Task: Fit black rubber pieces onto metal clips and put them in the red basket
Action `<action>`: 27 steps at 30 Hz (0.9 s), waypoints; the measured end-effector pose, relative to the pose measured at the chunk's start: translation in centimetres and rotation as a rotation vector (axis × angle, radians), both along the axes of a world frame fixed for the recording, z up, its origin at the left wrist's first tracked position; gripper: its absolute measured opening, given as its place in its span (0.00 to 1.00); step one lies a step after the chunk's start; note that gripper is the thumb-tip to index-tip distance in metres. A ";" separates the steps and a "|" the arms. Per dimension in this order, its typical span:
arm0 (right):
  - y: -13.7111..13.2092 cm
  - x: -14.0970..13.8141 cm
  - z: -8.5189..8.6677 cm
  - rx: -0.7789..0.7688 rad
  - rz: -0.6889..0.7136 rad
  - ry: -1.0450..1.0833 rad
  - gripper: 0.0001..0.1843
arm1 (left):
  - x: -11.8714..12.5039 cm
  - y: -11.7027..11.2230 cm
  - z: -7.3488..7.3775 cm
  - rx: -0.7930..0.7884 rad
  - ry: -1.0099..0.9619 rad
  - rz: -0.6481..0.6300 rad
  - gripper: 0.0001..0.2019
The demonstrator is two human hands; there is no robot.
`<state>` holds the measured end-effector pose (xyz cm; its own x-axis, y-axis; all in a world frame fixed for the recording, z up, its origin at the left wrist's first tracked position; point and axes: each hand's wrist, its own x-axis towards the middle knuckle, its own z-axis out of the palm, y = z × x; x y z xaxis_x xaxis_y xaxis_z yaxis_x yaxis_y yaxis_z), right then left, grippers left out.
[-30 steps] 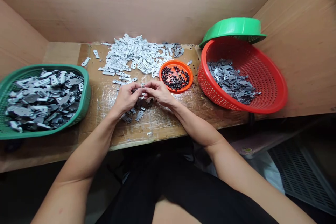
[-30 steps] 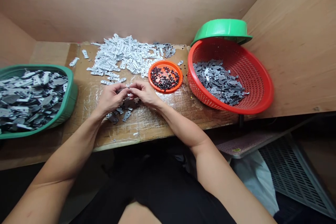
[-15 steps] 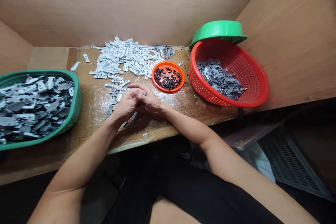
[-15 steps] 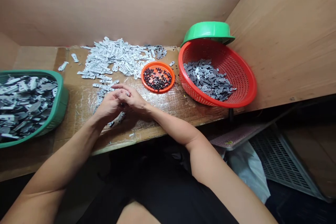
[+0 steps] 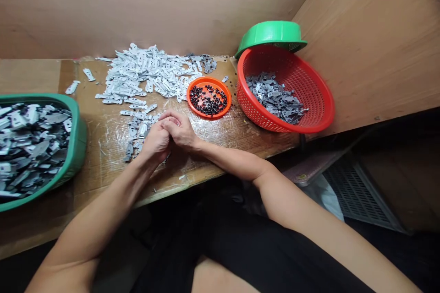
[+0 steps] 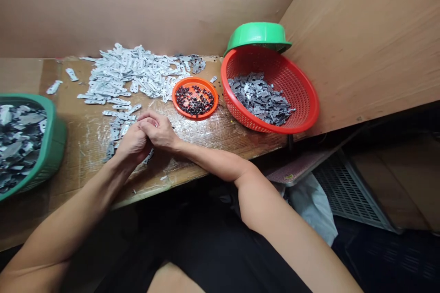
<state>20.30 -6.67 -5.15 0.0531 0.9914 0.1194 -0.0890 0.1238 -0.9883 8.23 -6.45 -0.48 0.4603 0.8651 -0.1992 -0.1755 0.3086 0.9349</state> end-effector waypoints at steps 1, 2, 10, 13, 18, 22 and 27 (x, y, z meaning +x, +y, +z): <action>0.2 0.0 -0.1 -0.004 0.014 0.009 0.15 | 0.1 0.1 -0.1 -0.033 -0.040 0.017 0.31; 0.5 0.1 -0.1 -0.009 0.045 0.022 0.18 | 0.0 0.3 -0.2 -0.063 -0.082 0.034 0.31; 3.7 7.1 0.1 0.006 0.123 0.074 0.38 | -2.5 2.0 -0.2 -0.261 -0.238 -0.046 0.19; 3.8 9.3 0.7 -0.009 0.280 0.036 0.37 | -2.9 2.3 -1.0 -0.087 -0.190 -0.005 0.31; 3.4 8.7 0.9 0.014 0.423 0.073 0.42 | -2.2 2.6 -2.5 0.163 -0.066 0.161 0.38; 3.4 7.8 0.5 0.059 0.417 0.011 0.40 | -1.7 2.8 -2.4 0.236 0.005 0.182 0.37; 3.7 10.5 1.0 0.054 0.077 -0.484 0.15 | -4.8 2.5 1.4 0.473 0.233 0.303 0.23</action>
